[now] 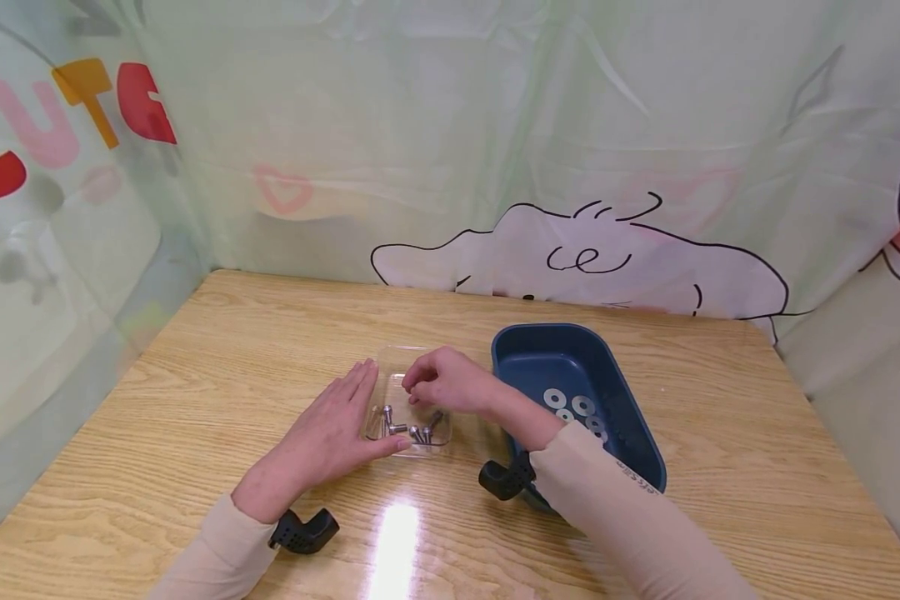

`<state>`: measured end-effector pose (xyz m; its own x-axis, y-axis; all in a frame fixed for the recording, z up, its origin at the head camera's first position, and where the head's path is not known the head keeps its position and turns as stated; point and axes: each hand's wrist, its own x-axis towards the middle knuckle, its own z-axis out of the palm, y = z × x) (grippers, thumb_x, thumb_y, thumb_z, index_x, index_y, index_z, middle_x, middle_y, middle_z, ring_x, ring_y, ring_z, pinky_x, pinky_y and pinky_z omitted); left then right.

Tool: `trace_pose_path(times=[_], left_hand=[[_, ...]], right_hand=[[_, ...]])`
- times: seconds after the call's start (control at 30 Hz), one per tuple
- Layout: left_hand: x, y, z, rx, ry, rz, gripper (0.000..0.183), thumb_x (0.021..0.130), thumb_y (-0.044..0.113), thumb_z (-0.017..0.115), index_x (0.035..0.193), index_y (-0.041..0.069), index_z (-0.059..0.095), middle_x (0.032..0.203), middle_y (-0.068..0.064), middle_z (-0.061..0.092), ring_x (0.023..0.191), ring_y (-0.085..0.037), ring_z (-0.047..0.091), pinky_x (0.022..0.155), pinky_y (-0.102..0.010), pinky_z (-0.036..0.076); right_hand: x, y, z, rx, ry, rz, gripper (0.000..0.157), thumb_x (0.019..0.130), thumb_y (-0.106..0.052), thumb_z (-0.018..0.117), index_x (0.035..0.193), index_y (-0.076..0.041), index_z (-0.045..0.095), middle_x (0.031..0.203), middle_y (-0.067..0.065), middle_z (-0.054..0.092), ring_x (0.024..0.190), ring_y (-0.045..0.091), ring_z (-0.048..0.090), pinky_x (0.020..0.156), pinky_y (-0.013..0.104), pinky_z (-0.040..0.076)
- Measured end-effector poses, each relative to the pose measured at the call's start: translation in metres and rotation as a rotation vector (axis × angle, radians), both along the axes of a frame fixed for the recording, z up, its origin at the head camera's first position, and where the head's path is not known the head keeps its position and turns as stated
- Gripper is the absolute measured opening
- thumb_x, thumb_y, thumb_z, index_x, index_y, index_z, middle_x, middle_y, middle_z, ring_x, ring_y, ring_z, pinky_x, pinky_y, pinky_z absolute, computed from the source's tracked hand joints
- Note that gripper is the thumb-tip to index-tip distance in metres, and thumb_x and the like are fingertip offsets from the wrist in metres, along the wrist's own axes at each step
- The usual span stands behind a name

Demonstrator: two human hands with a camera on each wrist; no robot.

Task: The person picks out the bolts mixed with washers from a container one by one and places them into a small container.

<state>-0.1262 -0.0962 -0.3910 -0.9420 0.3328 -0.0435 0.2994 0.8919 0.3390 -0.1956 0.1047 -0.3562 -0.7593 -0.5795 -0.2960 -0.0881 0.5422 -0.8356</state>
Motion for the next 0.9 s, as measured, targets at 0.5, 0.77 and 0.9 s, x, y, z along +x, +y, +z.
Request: trace_pose_path(times=[0.5, 0.77, 0.9], left_hand=[[-0.001, -0.004, -0.003, 0.011, -0.009, 0.016, 0.114, 0.084, 0.077, 0.052, 0.159, 0.003, 0.009, 0.167, -0.015, 0.01, 0.155, -0.029, 0.011, 0.126, -0.048, 0.016], [0.0, -0.008, -0.005, 0.074, -0.021, -0.002, 0.116, 0.085, 0.073, 0.056, 0.159, 0.006, -0.001, 0.167, -0.012, -0.003, 0.155, -0.03, 0.006, 0.126, -0.048, 0.014], [-0.002, -0.01, -0.003, 0.068, -0.003, -0.003, 0.113, 0.086, 0.075, 0.052, 0.159, 0.007, -0.002, 0.167, -0.01, -0.004, 0.156, -0.028, 0.002, 0.126, -0.049, 0.012]], right_hand=[[0.002, 0.029, 0.023, -0.046, 0.115, -0.103, 0.026, 0.103, -0.013, 0.051, 0.118, 0.002, 0.064, 0.117, 0.021, 0.067, 0.106, 0.031, 0.068, 0.096, 0.043, 0.057], [0.013, 0.055, 0.038, 0.008, 0.204, -0.172, 0.024, 0.103, -0.017, 0.052, 0.118, -0.004, 0.066, 0.118, 0.016, 0.068, 0.108, 0.025, 0.067, 0.097, 0.045, 0.056], [0.023, 0.069, 0.044, 0.072, 0.292, -0.195, 0.028, 0.104, -0.022, 0.052, 0.123, -0.006, 0.064, 0.122, 0.013, 0.068, 0.11, 0.025, 0.067, 0.097, 0.046, 0.055]])
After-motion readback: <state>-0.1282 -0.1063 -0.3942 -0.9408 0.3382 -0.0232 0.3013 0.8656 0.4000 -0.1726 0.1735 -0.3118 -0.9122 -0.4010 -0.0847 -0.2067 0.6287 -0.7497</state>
